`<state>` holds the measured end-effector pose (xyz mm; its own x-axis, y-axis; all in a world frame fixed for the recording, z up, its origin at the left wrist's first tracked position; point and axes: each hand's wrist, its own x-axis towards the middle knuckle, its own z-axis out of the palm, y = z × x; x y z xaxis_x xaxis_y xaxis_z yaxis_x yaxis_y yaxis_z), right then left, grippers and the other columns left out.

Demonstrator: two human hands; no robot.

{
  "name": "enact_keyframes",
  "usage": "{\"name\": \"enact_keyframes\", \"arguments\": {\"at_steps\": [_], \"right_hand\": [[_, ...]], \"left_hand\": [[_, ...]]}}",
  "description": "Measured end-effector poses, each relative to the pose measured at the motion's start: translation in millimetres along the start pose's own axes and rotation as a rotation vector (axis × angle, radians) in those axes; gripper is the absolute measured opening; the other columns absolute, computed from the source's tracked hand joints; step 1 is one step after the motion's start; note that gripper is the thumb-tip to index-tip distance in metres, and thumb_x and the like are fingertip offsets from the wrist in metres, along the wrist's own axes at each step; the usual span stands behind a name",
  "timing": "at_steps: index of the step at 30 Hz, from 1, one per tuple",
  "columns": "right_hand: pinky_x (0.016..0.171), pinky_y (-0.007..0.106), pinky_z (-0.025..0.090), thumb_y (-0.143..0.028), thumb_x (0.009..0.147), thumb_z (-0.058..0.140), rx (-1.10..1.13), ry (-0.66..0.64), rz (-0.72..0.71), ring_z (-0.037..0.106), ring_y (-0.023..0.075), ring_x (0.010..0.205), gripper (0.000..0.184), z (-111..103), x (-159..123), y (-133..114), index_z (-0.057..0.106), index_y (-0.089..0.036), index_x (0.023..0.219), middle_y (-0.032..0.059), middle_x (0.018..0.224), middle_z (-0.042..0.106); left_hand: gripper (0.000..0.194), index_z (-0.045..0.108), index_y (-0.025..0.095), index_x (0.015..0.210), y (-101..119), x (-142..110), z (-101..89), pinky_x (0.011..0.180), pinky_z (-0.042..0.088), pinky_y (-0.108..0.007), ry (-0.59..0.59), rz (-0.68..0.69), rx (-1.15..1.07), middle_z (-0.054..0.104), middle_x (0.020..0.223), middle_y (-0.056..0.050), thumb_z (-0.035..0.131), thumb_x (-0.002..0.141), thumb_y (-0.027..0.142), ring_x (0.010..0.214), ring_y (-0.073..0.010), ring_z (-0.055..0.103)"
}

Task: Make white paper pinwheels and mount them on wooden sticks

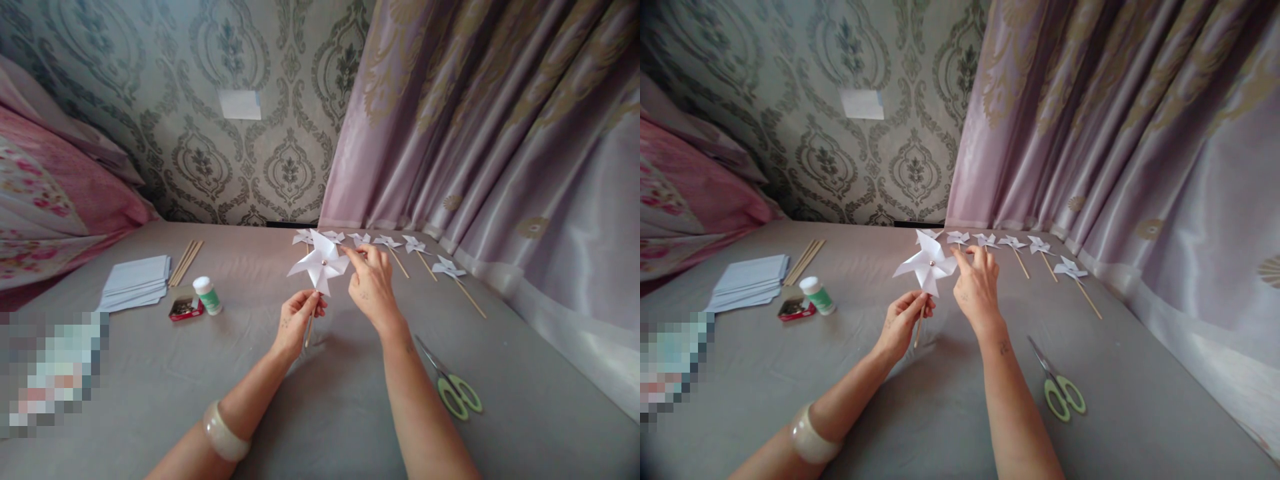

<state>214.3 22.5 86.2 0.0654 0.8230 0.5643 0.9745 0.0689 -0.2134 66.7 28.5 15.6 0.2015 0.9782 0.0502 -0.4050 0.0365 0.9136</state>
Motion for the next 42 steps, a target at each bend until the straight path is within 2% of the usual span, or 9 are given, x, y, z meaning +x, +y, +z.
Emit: {"name": "enact_keyframes", "arguments": {"at_steps": [7,11,18,28,31,34,36,38,42], "right_hand": [[0.090,0.038,0.035,-0.004,0.076,0.040,-0.026,-0.150,-0.014,0.044,0.0260,0.105,0.053,4,-2,-6,0.056,-0.021,0.123,0.0108,0.116,0.055],[0.090,0.035,0.035,-0.005,0.077,0.040,-0.045,-0.228,-0.012,0.046,0.0253,0.105,0.052,5,-2,-11,0.054,-0.021,0.125,0.0097,0.113,0.058],[0.090,0.035,0.036,-0.008,0.081,0.039,-0.092,-0.308,0.003,0.049,0.0250,0.108,0.048,6,-3,-21,0.049,-0.016,0.127,0.0123,0.113,0.061],[0.079,0.027,0.042,-0.012,0.085,0.039,0.033,-0.479,0.033,0.063,0.0195,0.097,0.033,5,-9,-30,0.059,-0.017,0.112,0.0097,0.100,0.070],[0.076,0.028,0.043,-0.017,0.087,0.038,0.055,-0.449,0.074,0.064,0.0199,0.096,0.031,6,-8,-31,0.060,-0.020,0.109,0.0083,0.099,0.070],[0.074,0.030,0.044,-0.017,0.088,0.036,-0.003,-0.328,0.168,0.066,0.0227,0.093,0.038,4,-6,-30,0.052,-0.018,0.122,0.0118,0.099,0.070],[0.074,0.031,0.044,-0.016,0.087,0.037,-0.028,-0.322,0.198,0.066,0.0242,0.093,0.043,3,-6,-30,0.048,-0.016,0.128,0.0142,0.101,0.069],[0.074,0.031,0.045,-0.015,0.085,0.039,-0.016,-0.379,0.183,0.065,0.0248,0.095,0.041,3,-7,-29,0.054,-0.017,0.123,0.0137,0.101,0.070],[0.076,0.028,0.044,-0.016,0.081,0.043,0.132,-0.517,0.074,0.065,0.0210,0.094,0.031,5,-8,-27,0.069,-0.025,0.094,0.0055,0.096,0.072]], "left_hand": [[0.036,0.066,0.014,0.090,-5,3,-3.3,0.048,0.028,-0.021,0.025,-0.023,-0.093,0.057,0.061,0.001,0.071,0.068,0.042,0.049,-0.0064,0.043],[0.036,0.066,0.013,0.088,-6,5,-5.5,0.047,0.023,-0.021,0.023,-0.024,-0.092,0.053,0.059,0.002,0.071,0.069,0.043,0.047,-0.0047,0.037],[0.028,0.063,0.013,0.082,-5,8,-6.3,0.049,0.029,-0.021,0.053,0.002,-0.092,0.057,0.063,0.000,0.070,0.063,0.033,0.050,-0.0060,0.042],[0.034,0.065,0.014,0.085,-10,11,-11.7,0.057,0.038,-0.024,0.109,-0.004,-0.026,0.058,0.063,0.001,0.072,0.061,0.036,0.057,-0.0108,0.053],[0.032,0.068,0.014,0.086,-8,11,-13.1,0.058,0.035,-0.023,0.132,0.012,0.052,0.059,0.063,0.001,0.071,0.061,0.034,0.058,-0.0100,0.050],[0.029,0.072,0.015,0.085,-5,10,-12.7,0.059,0.033,-0.023,0.154,0.024,0.129,0.059,0.063,0.000,0.071,0.062,0.033,0.062,-0.0109,0.049],[0.028,0.073,0.015,0.082,-3,9,-11.8,0.061,0.034,-0.023,0.156,0.025,0.147,0.061,0.065,-0.001,0.071,0.061,0.033,0.065,-0.0119,0.050],[0.028,0.073,0.015,0.082,-2,8,-11.0,0.062,0.034,-0.023,0.152,0.023,0.149,0.063,0.067,-0.002,0.071,0.061,0.034,0.066,-0.0124,0.050],[0.027,0.074,0.016,0.082,-5,9,-11.3,0.060,0.033,-0.023,0.125,0.039,0.137,0.064,0.069,-0.003,0.071,0.063,0.035,0.063,-0.0123,0.048]]}}
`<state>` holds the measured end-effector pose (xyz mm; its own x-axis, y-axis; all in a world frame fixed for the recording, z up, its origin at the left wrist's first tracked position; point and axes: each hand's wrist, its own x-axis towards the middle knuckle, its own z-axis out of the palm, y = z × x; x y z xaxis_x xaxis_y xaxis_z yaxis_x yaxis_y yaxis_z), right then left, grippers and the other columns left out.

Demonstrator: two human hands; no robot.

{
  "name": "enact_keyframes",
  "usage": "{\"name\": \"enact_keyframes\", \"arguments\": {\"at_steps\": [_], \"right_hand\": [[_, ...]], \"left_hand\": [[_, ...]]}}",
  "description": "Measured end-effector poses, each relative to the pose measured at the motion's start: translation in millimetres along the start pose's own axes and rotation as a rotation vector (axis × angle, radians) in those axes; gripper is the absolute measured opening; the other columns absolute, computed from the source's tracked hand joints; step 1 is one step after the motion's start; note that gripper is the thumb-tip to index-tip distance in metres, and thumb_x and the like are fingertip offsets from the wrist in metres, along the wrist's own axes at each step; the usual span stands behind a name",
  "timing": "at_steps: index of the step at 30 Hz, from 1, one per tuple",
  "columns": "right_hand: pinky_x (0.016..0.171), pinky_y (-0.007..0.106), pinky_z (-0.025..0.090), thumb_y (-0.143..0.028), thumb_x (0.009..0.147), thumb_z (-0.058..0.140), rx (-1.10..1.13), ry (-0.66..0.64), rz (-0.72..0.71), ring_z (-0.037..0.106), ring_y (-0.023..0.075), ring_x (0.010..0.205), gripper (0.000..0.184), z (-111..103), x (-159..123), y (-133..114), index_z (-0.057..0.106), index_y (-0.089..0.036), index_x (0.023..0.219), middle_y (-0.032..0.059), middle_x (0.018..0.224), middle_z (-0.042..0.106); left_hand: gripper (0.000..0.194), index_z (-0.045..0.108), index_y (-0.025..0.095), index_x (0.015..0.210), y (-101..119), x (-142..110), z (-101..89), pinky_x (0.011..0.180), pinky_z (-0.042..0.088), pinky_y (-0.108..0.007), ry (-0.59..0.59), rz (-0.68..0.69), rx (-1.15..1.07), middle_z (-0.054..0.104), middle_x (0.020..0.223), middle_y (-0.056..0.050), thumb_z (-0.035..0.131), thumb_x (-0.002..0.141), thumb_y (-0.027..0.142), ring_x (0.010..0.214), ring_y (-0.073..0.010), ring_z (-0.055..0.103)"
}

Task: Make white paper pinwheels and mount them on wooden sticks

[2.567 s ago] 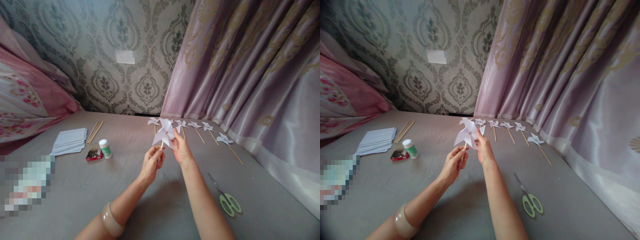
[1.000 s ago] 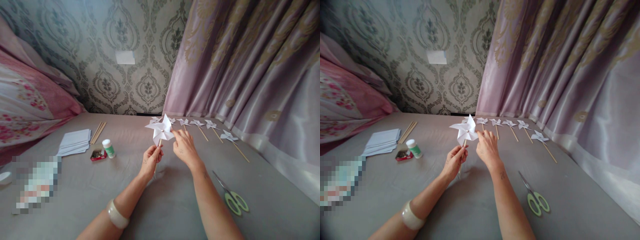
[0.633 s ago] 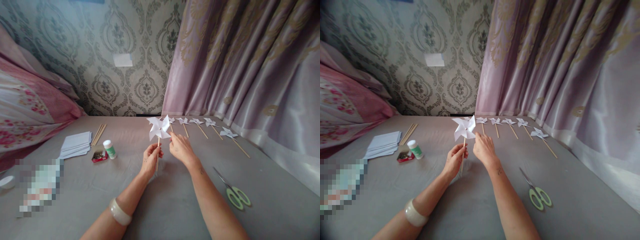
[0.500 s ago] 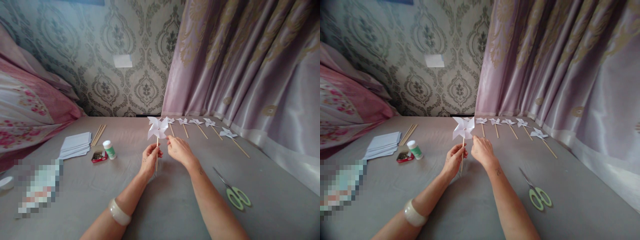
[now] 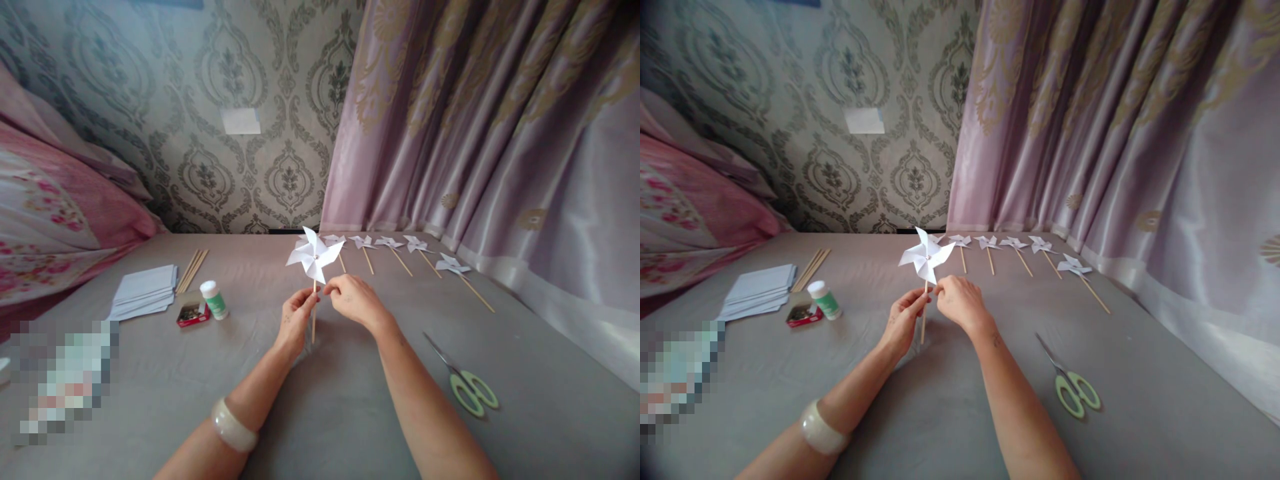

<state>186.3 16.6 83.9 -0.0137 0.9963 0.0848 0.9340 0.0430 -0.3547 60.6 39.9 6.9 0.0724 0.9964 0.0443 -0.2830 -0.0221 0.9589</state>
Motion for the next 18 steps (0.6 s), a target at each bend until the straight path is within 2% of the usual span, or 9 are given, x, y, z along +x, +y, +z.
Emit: {"name": "enact_keyframes", "arguments": {"at_steps": [2,4,6,8,11,13,15,18], "right_hand": [[0.074,0.026,0.043,-0.017,0.079,0.044,0.050,0.000,-0.019,0.065,0.0193,0.089,0.029,-1,1,0,0.071,-0.026,0.084,0.0030,0.089,0.073],[0.072,0.026,0.043,-0.017,0.081,0.042,0.066,0.134,0.028,0.065,0.0194,0.086,0.029,-4,2,1,0.070,-0.025,0.085,0.0032,0.087,0.073],[0.072,0.027,0.043,-0.017,0.084,0.039,0.060,0.324,0.094,0.065,0.0204,0.088,0.033,-8,2,3,0.067,-0.024,0.101,0.0049,0.092,0.072],[0.073,0.029,0.044,-0.016,0.085,0.037,0.035,0.424,0.132,0.065,0.0216,0.089,0.042,-13,3,7,0.056,-0.024,0.122,0.0066,0.096,0.071],[0.074,0.031,0.045,-0.012,0.081,0.041,-0.033,0.359,0.169,0.065,0.0233,0.087,0.058,-18,3,15,0.041,-0.025,0.137,0.0083,0.096,0.071],[0.075,0.033,0.045,-0.012,0.080,0.042,-0.080,0.278,0.205,0.065,0.0248,0.090,0.058,-19,2,19,0.044,-0.024,0.136,0.0103,0.098,0.071],[0.076,0.033,0.045,-0.013,0.080,0.042,-0.094,0.195,0.212,0.064,0.0257,0.094,0.048,-20,0,22,0.057,-0.023,0.124,0.0114,0.101,0.070],[0.076,0.029,0.044,-0.013,0.076,0.045,-0.005,-0.008,0.102,0.064,0.0221,0.093,0.033,-22,-3,25,0.071,-0.024,0.093,0.0061,0.095,0.072]], "left_hand": [[0.028,0.074,0.016,0.082,-2,0,-0.1,0.058,0.031,-0.023,-0.017,0.000,0.001,0.064,0.069,-0.002,0.071,0.064,0.036,0.061,-0.0116,0.046],[0.029,0.074,0.017,0.084,-4,0,0.2,0.056,0.030,-0.023,-0.027,-0.013,0.011,0.063,0.068,-0.001,0.071,0.063,0.037,0.059,-0.0108,0.045],[0.029,0.074,0.017,0.084,-4,-1,1.0,0.055,0.029,-0.022,-0.033,-0.024,0.028,0.062,0.067,-0.001,0.072,0.062,0.036,0.059,-0.0107,0.044],[0.029,0.074,0.017,0.082,-4,-2,2.0,0.055,0.029,-0.022,-0.049,-0.031,0.046,0.062,0.066,-0.002,0.072,0.062,0.037,0.059,-0.0110,0.045],[0.030,0.075,0.016,0.083,-4,-3,3.1,0.054,0.030,-0.022,-0.072,-0.045,0.055,0.063,0.066,-0.002,0.072,0.061,0.037,0.059,-0.0113,0.044],[0.031,0.075,0.016,0.082,-4,-3,3.2,0.054,0.030,-0.022,-0.067,-0.054,0.052,0.062,0.066,-0.003,0.073,0.060,0.037,0.059,-0.0111,0.044],[0.031,0.076,0.016,0.082,-4,-2,2.6,0.054,0.030,-0.022,-0.055,-0.058,0.050,0.062,0.065,-0.002,0.073,0.059,0.036,0.058,-0.0107,0.043],[0.031,0.076,0.017,0.084,-6,-1,1.2,0.055,0.030,-0.022,-0.055,-0.054,0.050,0.063,0.066,-0.002,0.072,0.061,0.036,0.058,-0.0104,0.043]]}}
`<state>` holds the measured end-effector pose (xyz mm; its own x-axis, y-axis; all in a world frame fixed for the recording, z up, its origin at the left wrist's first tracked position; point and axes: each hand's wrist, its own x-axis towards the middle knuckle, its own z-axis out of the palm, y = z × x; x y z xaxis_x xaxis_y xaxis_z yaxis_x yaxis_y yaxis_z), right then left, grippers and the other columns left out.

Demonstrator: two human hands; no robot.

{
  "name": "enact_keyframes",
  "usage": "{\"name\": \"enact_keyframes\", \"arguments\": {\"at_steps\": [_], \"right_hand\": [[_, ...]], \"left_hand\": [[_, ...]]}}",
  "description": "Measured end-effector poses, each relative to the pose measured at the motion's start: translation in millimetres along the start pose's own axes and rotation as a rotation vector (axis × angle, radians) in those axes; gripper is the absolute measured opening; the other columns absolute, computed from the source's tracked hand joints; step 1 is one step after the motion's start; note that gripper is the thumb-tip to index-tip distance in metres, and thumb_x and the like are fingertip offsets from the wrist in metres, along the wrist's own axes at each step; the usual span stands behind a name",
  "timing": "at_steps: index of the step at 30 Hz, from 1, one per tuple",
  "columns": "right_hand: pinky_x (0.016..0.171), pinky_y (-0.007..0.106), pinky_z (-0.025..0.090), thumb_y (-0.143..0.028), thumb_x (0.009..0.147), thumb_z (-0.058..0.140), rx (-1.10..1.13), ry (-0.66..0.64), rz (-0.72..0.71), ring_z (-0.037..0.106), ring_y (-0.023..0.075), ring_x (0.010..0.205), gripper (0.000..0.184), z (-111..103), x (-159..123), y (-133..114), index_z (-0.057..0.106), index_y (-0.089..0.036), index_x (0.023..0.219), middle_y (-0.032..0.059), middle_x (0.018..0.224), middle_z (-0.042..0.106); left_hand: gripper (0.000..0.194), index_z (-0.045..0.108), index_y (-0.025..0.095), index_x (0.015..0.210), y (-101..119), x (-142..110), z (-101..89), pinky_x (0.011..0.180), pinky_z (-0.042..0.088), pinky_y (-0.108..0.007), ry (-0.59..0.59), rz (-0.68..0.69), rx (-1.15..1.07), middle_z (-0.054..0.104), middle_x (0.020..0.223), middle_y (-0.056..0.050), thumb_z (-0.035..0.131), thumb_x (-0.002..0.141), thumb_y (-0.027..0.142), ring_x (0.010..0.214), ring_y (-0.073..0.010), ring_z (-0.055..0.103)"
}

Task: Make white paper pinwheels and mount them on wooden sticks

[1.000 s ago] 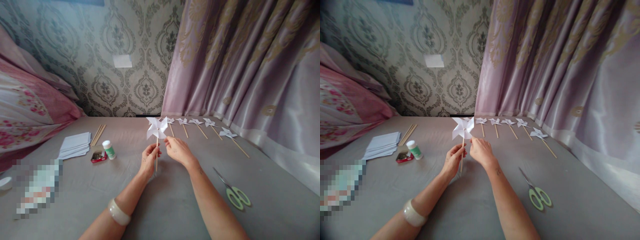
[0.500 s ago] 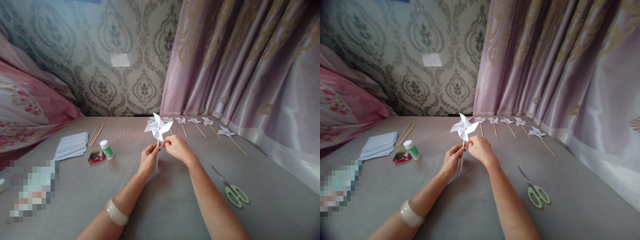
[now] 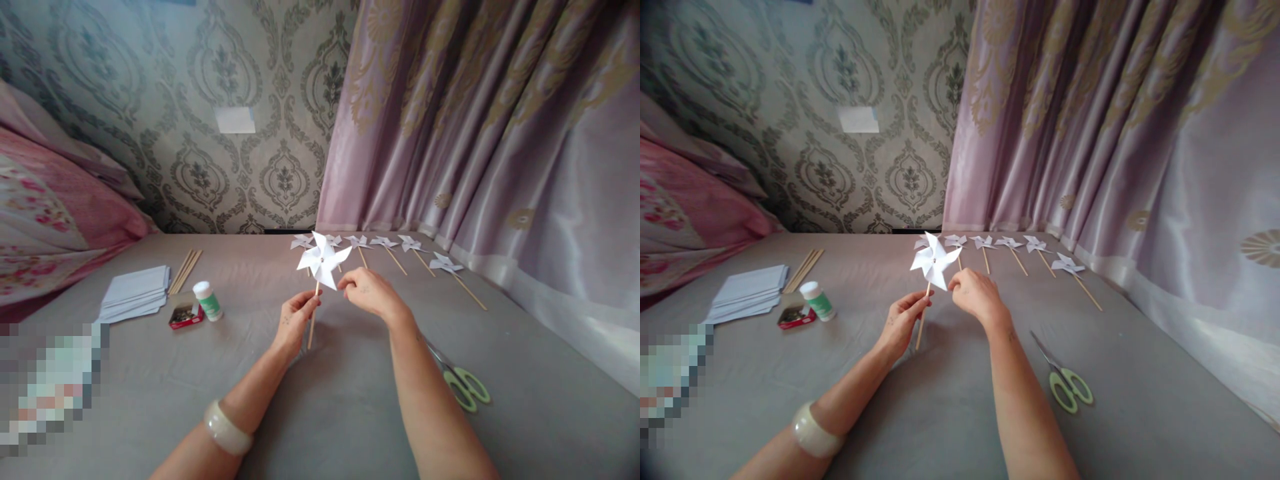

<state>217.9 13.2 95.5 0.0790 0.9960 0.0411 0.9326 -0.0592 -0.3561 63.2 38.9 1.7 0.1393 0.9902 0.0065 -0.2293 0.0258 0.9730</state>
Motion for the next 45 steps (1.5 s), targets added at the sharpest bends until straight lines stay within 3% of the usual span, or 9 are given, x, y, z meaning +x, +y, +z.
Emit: {"name": "enact_keyframes", "arguments": {"at_steps": [3,8,10,13,16,19,23,28,45], "right_hand": [[0.070,0.025,0.044,-0.013,0.073,0.045,0.092,-0.048,-0.079,0.065,0.0179,0.082,0.029,-3,-1,0,0.072,-0.024,0.079,0.0023,0.085,0.072],[0.073,0.030,0.044,-0.014,0.081,0.039,0.012,0.393,0.071,0.065,0.0226,0.087,0.042,-6,0,-3,0.062,-0.024,0.115,0.0085,0.091,0.071],[0.075,0.033,0.044,-0.014,0.080,0.041,-0.069,0.342,0.096,0.064,0.0256,0.093,0.049,-5,-1,-4,0.055,-0.024,0.126,0.0112,0.096,0.070],[0.077,0.032,0.044,-0.012,0.077,0.044,-0.106,0.098,0.038,0.063,0.0257,0.099,0.044,-4,-4,-5,0.065,-0.026,0.112,0.0096,0.103,0.070],[0.073,0.026,0.043,-0.012,0.073,0.046,-0.026,-0.137,-0.068,0.065,0.0198,0.090,0.036,-2,-7,-4,0.072,-0.026,0.094,0.0043,0.094,0.072],[0.065,0.021,0.041,-0.013,0.070,0.050,0.038,-0.230,-0.138,0.064,0.0151,0.077,0.032,3,-4,-1,0.073,-0.023,0.090,0.0020,0.085,0.072],[0.058,0.020,0.037,-0.025,0.077,0.051,0.066,-0.153,-0.173,0.062,0.0144,0.072,0.021,18,4,-1,0.071,-0.018,0.078,0.0035,0.076,0.071],[0.052,0.022,0.033,-0.039,0.082,0.051,0.109,-0.065,-0.114,0.060,0.0151,0.066,0.033,39,2,-14,0.069,-0.015,0.070,0.0063,0.068,0.069],[0.068,0.022,0.046,-0.028,0.075,0.064,0.411,0.182,0.072,0.066,0.0157,0.075,0.016,85,-42,0,0.072,-0.017,0.084,0.0050,0.083,0.074]], "left_hand": [[0.031,0.076,0.017,0.086,-1,1,-0.7,0.055,0.030,-0.022,-0.012,0.009,0.005,0.064,0.067,-0.003,0.072,0.061,0.036,0.059,-0.0111,0.044],[0.029,0.076,0.017,0.082,-2,0,-0.2,0.056,0.031,-0.023,-0.021,0.012,0.012,0.063,0.065,-0.002,0.073,0.061,0.036,0.058,-0.0109,0.045],[0.028,0.076,0.016,0.081,-2,1,-0.2,0.056,0.031,-0.023,-0.019,0.013,0.004,0.063,0.065,-0.002,0.073,0.061,0.036,0.058,-0.0108,0.046],[0.030,0.075,0.016,0.082,-3,2,-0.5,0.054,0.031,-0.022,-0.004,0.014,-0.021,0.063,0.065,-0.002,0.074,0.060,0.036,0.057,-0.0100,0.045],[0.029,0.075,0.015,0.080,-3,3,-0.6,0.054,0.031,-0.022,0.003,0.013,-0.075,0.063,0.064,-0.002,0.075,0.059,0.035,0.056,-0.0091,0.044],[0.027,0.073,0.015,0.075,-2,5,-0.8,0.054,0.032,-0.022,0.012,0.006,-0.143,0.063,0.064,-0.002,0.077,0.056,0.034,0.055,-0.0083,0.044],[0.030,0.071,0.014,0.073,-1,9,-2.4,0.053,0.032,-0.022,-0.003,-0.019,-0.200,0.063,0.063,-0.002,0.079,0.053,0.034,0.053,-0.0071,0.045],[0.033,0.069,0.013,0.074,-2,14,-5.8,0.052,0.034,-0.020,-0.038,-0.005,-0.257,0.059,0.061,0.000,0.080,0.051,0.035,0.053,-0.0063,0.047],[0.042,0.068,0.011,0.077,2,4,-0.6,0.049,0.040,-0.018,-0.041,-0.062,-0.186,0.065,0.072,-0.005,0.083,0.045,0.034,0.059,-0.0094,0.057]]}}
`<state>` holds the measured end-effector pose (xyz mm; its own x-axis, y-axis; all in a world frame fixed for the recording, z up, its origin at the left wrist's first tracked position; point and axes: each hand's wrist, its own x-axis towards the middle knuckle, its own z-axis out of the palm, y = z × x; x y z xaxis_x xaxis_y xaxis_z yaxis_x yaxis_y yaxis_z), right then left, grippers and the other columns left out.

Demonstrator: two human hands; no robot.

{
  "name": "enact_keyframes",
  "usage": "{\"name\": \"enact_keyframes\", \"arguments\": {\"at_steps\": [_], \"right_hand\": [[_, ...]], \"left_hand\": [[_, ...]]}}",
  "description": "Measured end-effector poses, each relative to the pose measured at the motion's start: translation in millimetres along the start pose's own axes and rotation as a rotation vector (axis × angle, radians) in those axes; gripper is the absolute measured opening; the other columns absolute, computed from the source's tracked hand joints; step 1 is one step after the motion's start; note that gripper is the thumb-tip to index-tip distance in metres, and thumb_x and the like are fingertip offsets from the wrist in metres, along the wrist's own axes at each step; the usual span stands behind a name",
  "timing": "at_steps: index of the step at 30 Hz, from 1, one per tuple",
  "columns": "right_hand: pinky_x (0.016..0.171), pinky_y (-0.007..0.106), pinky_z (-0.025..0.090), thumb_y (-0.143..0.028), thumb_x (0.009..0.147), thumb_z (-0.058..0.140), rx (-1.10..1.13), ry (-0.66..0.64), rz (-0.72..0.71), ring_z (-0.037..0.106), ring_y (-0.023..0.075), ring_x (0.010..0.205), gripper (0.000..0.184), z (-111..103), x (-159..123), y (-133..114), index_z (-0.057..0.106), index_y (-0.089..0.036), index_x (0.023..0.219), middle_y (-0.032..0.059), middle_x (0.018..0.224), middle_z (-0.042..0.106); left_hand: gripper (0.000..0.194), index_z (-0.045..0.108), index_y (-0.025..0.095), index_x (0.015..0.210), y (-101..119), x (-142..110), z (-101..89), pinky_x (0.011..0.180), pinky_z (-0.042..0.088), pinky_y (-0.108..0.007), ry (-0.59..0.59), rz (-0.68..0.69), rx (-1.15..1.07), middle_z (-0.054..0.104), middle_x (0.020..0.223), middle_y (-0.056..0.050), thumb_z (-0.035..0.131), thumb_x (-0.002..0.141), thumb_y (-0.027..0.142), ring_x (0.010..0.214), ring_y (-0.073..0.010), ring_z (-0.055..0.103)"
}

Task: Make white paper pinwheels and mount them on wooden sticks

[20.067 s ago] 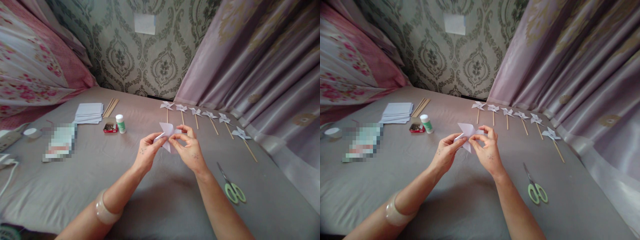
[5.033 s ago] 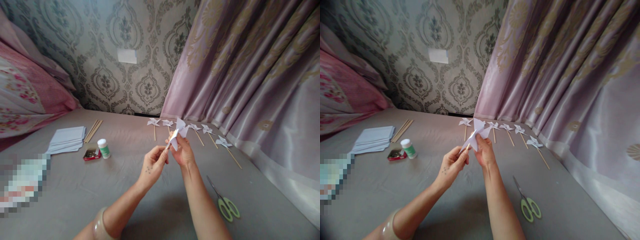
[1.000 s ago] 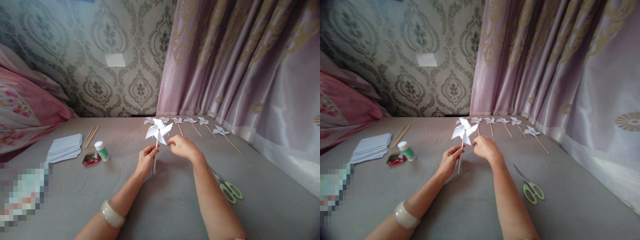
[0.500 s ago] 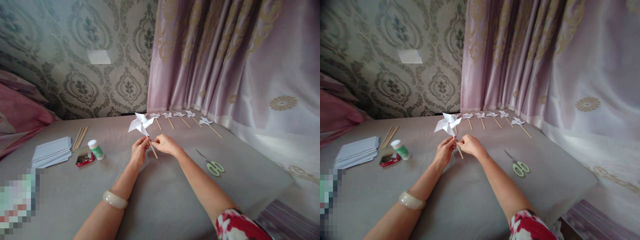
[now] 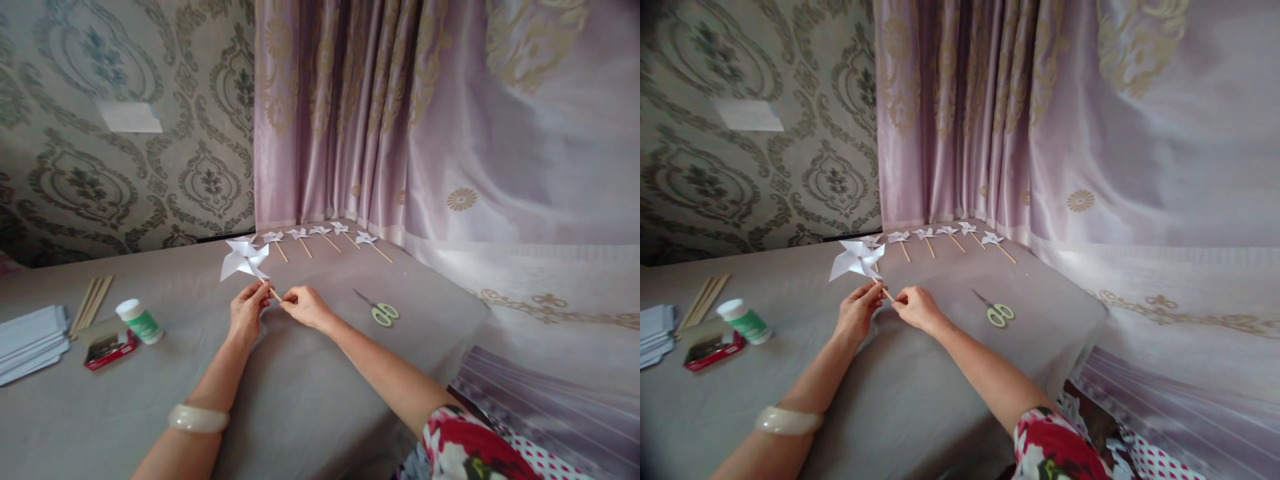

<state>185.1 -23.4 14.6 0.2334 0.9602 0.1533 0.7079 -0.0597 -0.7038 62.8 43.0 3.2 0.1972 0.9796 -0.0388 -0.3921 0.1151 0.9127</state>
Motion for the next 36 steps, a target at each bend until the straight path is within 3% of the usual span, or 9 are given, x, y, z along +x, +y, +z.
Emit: {"name": "enact_keyframes", "arguments": {"at_steps": [7,11,17,23,27,36], "right_hand": [[0.064,0.021,0.046,-0.027,0.074,0.065,0.021,0.011,0.021,0.067,0.0146,0.073,0.017,-9,-5,10,0.073,-0.015,0.083,0.0053,0.080,0.074],[0.063,0.019,0.046,-0.028,0.074,0.065,0.021,0.017,0.042,0.066,0.0131,0.071,0.018,-22,-3,26,0.073,-0.015,0.083,0.0042,0.078,0.074],[0.057,0.019,0.045,-0.027,0.075,0.062,-0.063,0.097,0.168,0.063,0.0121,0.061,0.018,-72,3,67,0.074,-0.015,0.082,0.0019,0.069,0.072],[0.055,0.019,0.044,-0.025,0.076,0.059,-0.226,0.235,0.359,0.064,0.0143,0.062,0.021,-131,12,117,0.074,-0.014,0.084,0.0031,0.065,0.071],[0.059,0.020,0.045,-0.023,0.075,0.059,-0.328,0.297,0.474,0.067,0.0166,0.069,0.021,-157,19,144,0.075,-0.014,0.085,0.0050,0.069,0.072],[0.074,0.023,0.048,-0.021,0.074,0.060,-0.447,0.336,0.573,0.067,0.0223,0.093,0.022,-165,38,173,0.075,-0.017,0.089,0.0096,0.092,0.073]], "left_hand": [[0.043,0.068,0.010,0.082,1,-5,2.7,0.053,0.044,-0.018,-0.086,-0.036,0.053,0.068,0.079,-0.006,0.081,0.051,0.036,0.066,-0.0113,0.061],[0.042,0.067,0.010,0.088,-2,-5,2.5,0.056,0.047,-0.019,-0.122,-0.126,0.141,0.070,0.083,-0.009,0.079,0.057,0.035,0.067,-0.0126,0.063],[0.023,0.067,0.010,0.073,-6,0,-0.1,0.050,0.045,-0.020,-0.097,-0.200,0.213,0.067,0.067,-0.007,0.077,0.058,0.025,0.054,-0.0104,0.058],[0.023,0.067,0.010,0.074,-6,0,0.0,0.050,0.044,-0.019,-0.110,-0.214,0.225,0.066,0.064,-0.006,0.076,0.057,0.023,0.054,-0.0103,0.057],[0.025,0.067,0.009,0.077,-5,0,0.0,0.051,0.044,-0.019,-0.116,-0.234,0.227,0.066,0.065,-0.005,0.076,0.058,0.023,0.054,-0.0099,0.057],[0.022,0.067,0.008,0.080,-3,0,0.3,0.051,0.044,-0.019,-0.113,-0.258,0.224,0.065,0.066,-0.005,0.073,0.062,0.020,0.054,-0.0091,0.057]]}}
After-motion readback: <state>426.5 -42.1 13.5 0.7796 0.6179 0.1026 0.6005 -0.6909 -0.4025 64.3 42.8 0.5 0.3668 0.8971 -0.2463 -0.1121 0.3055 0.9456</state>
